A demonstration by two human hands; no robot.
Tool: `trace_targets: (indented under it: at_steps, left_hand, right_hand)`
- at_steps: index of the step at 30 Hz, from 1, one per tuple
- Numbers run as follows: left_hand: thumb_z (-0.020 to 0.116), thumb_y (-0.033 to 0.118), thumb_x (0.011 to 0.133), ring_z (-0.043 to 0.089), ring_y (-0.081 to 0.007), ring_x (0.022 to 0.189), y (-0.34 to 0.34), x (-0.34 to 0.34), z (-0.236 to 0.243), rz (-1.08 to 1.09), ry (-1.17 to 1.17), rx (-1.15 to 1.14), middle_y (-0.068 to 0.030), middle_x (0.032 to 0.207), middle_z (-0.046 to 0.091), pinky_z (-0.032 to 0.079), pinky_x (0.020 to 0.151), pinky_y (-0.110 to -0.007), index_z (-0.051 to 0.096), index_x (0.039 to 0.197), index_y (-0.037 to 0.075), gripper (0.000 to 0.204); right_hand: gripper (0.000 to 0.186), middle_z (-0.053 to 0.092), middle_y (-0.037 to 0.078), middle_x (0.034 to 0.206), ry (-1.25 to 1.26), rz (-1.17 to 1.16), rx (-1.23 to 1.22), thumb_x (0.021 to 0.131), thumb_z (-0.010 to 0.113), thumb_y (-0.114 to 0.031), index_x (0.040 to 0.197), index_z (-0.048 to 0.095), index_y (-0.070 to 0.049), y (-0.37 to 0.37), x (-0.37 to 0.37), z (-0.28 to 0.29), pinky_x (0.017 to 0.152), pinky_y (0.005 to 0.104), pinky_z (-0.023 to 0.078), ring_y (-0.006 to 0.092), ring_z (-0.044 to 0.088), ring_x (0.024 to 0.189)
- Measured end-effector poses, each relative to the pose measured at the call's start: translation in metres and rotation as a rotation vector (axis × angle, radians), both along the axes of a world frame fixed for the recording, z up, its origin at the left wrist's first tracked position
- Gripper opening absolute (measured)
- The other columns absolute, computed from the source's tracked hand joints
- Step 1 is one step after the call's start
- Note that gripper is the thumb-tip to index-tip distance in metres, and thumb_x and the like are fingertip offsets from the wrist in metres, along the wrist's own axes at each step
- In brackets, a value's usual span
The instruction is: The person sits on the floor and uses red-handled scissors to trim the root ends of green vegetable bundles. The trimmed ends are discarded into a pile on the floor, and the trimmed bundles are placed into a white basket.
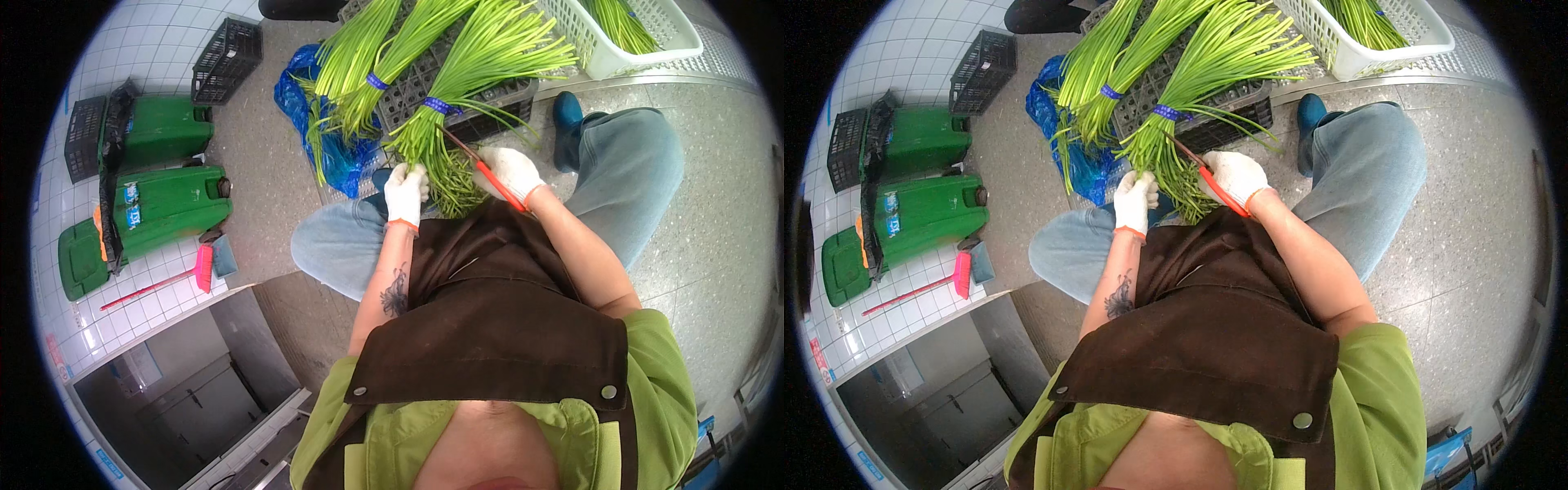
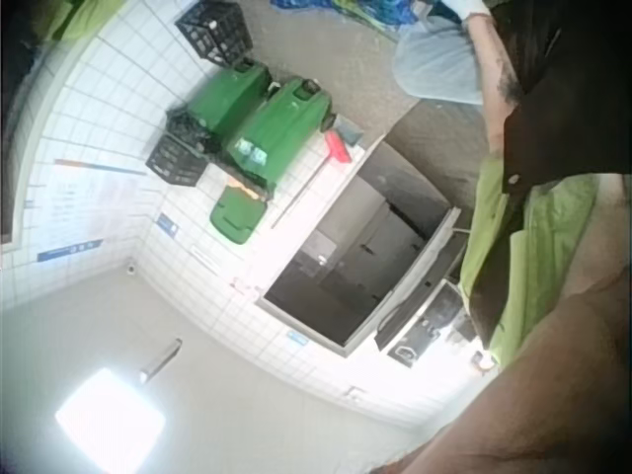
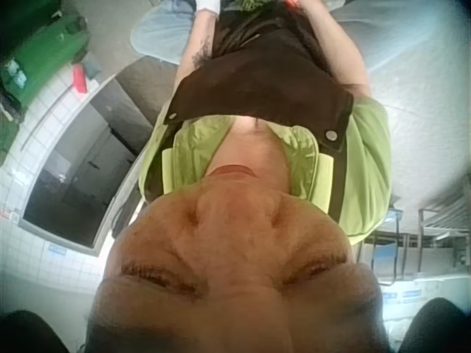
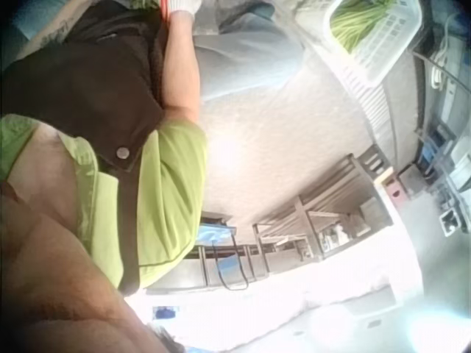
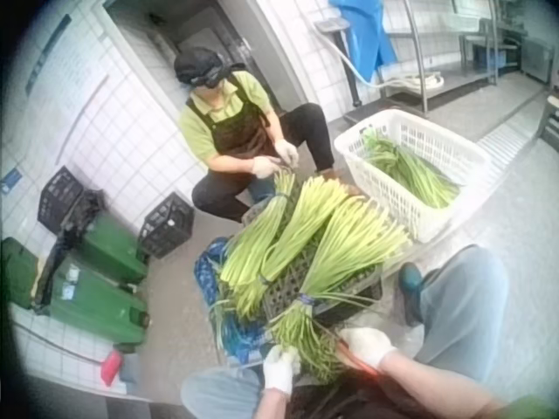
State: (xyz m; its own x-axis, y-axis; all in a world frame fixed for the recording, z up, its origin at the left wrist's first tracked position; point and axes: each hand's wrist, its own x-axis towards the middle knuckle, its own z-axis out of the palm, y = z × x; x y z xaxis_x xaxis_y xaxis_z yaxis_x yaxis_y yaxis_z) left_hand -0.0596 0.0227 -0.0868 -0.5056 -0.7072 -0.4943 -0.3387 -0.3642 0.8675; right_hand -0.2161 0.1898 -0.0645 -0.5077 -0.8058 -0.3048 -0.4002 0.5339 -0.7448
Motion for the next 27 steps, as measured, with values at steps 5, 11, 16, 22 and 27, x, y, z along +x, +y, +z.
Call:
trace_targets:
  at_steps: [5,11,16,22,27]
  left_hand:
    - [0.062,0.013,0.087,0.027,-0.0067,0.047,-0.008,0.002,-0.004,0.200,0.163,0.336,0.0060,0.063,0.039,0.022,0.044,-0.024,0.049,0.080,0.014,0.014]
    - [0.056,0.014,0.086,0.023,-0.0095,0.043,-0.013,0.023,0.004,0.142,0.234,0.564,0.0065,0.055,0.028,0.022,0.043,-0.026,0.037,0.065,0.018,0.029]
    - [0.056,0.017,0.084,0.032,-0.0126,0.046,-0.006,0.083,0.034,0.015,0.341,0.633,0.0009,0.058,0.036,0.028,0.045,-0.028,0.045,0.069,0.013,0.020]
    - [0.059,0.015,0.086,0.044,-0.0117,0.055,0.012,0.076,0.064,0.015,0.109,0.199,-0.0025,0.067,0.051,0.037,0.053,-0.026,0.057,0.085,0.007,0.009]
    - [0.071,0.027,0.080,0.061,-0.0287,0.102,-0.003,0.007,0.062,-0.367,-0.340,-1.220,-0.0117,0.112,0.061,0.048,0.092,-0.040,0.063,0.114,0.008,0.041]
  right_hand:
    - [0.029,0.069,0.023,0.090,-0.008,-0.029,-0.014,0.083,0.060,-0.030,0.097,0.069,-0.008,0.000,0.003,-0.002,0.079,0.0490,0.052,0.0429,0.066,0.090]
    - [0.030,0.070,0.022,0.092,-0.010,0.007,0.032,0.083,0.060,-0.031,0.100,0.070,-0.009,0.002,0.004,0.002,0.080,0.0495,0.052,0.0419,0.066,0.090]
    - [0.027,0.068,0.022,0.087,-0.028,0.095,-0.036,0.081,0.064,-0.031,0.095,0.068,-0.008,0.010,0.008,0.013,0.078,0.0478,0.051,0.0418,0.066,0.088]
    - [0.029,0.068,0.023,0.089,-0.078,0.075,-0.049,0.081,0.063,-0.032,0.096,0.068,-0.007,0.013,0.010,0.014,0.079,0.0489,0.051,0.0423,0.066,0.090]
    - [0.032,0.069,0.023,0.092,-0.108,-0.143,-0.117,0.082,0.064,-0.033,0.100,0.068,-0.008,0.016,0.002,0.012,0.080,0.0462,0.051,0.0412,0.066,0.091]
